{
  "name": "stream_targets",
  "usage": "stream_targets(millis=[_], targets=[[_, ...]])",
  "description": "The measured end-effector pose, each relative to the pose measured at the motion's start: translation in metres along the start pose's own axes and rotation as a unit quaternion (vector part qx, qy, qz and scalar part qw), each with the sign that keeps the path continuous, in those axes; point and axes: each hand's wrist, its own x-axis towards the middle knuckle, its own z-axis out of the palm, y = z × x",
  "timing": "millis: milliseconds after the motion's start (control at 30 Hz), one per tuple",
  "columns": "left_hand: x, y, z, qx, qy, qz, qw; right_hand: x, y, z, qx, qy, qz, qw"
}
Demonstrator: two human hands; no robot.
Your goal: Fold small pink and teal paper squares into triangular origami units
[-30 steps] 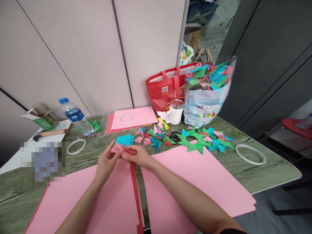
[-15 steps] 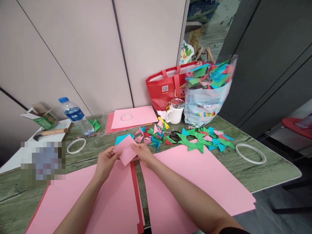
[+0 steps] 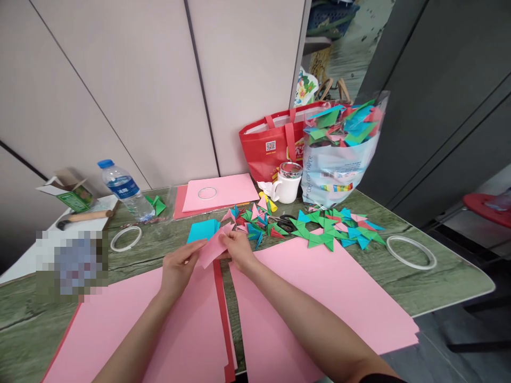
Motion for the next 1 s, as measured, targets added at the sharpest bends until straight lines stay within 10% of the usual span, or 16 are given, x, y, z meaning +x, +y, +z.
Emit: stream_targets(millis=[300,700,1000], targets=[[0.0,-0.009,0.001,0.061,-0.061,0.042,0.995,-0.004,0.001,0.002,-0.036,-0.064,-0.099,0.992],[0.008,0.006,-0.006,-0.298,-0.133,-0.199,0.924,-0.004,-0.004,-0.006,-0.229,-0.046,-0.242,0.942],[0.006,0.008,-0.001,-0.266,-0.136,-0.252,0.921,-0.007,-0.004,-0.005,-0.297,-0.038,-0.266,0.916]])
